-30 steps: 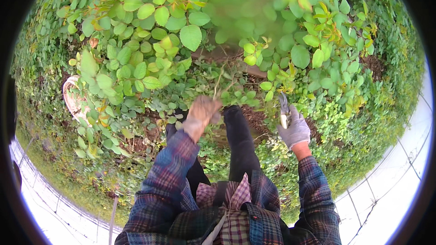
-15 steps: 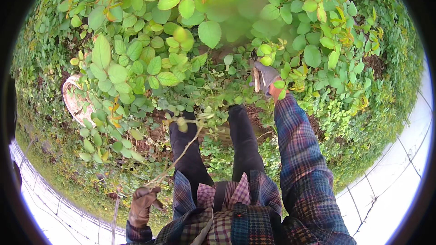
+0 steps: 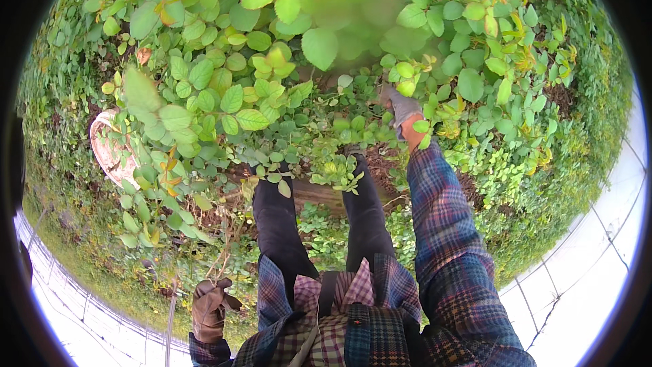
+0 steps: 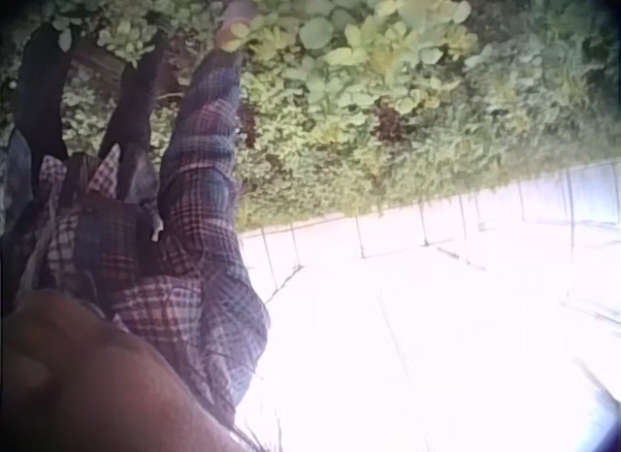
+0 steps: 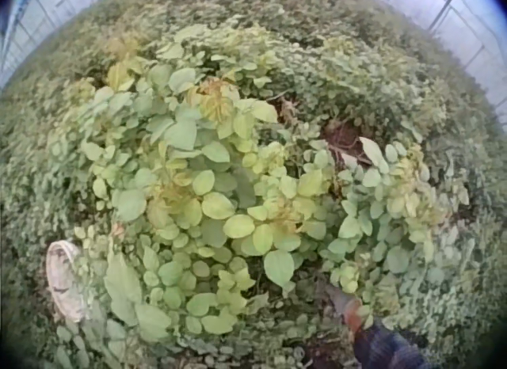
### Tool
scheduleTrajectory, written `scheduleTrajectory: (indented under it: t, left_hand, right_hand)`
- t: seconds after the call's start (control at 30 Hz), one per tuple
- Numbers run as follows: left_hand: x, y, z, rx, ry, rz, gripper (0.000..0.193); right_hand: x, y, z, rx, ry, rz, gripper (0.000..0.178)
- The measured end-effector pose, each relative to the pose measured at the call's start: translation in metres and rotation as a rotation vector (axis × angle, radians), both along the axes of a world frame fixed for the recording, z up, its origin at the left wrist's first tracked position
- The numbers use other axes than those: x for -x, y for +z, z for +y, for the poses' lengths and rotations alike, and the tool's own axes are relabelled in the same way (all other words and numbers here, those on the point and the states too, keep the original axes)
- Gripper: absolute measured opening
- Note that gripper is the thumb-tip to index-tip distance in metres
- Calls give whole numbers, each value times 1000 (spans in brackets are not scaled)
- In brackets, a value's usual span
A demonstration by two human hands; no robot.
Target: The person uses pruning shears to cut stems from low-growing leafy plants in a garden bed. The person repeatedly cuts stems and places them into a white bucket on the ground. The person moves around the bed to reach different areas while continuing to prune and collect the cuttings.
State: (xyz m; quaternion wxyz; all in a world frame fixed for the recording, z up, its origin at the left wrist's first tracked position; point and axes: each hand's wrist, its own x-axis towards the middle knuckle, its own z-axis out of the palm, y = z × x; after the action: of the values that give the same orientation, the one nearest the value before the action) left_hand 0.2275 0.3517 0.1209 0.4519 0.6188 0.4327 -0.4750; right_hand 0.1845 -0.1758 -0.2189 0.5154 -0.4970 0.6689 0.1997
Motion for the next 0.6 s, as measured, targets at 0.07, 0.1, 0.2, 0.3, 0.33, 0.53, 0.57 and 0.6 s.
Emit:
scheduleTrajectory:
  t: [0.07,0.1,0.2,0.3,0.33,0.53,0.57,0.6]
  left_hand:
    - [-1,-4,-5,16,17,-2,41]
    - [-2,-6,-7,-14,1,7,42]
    - [-2,-11,-13,-15,-32,-14,43]
    - [-3,-12,-21,7,-20,-34,43]
    - [-3,-12,-23,-3,-12,-33,44]
    - [-2,-17,-45,124,166,-14,36]
    - [3,-23,-52,197,318,-71,29]
    - [5,-28,-58,156,299,-52,27]
  right_hand:
    - [7,13,4,-180,-56,-41,38]
    - [10,14,8,-199,-116,-88,41]
    - [8,7,16,-267,-112,-119,52]
    - [-6,-14,16,-310,-99,-52,51]
    - [-13,-20,13,-294,-66,-52,48]
    - [-16,8,4,-47,75,-147,39]
    - [-13,20,2,-172,25,-226,40]
    - [-11,32,-1,-223,5,-270,41]
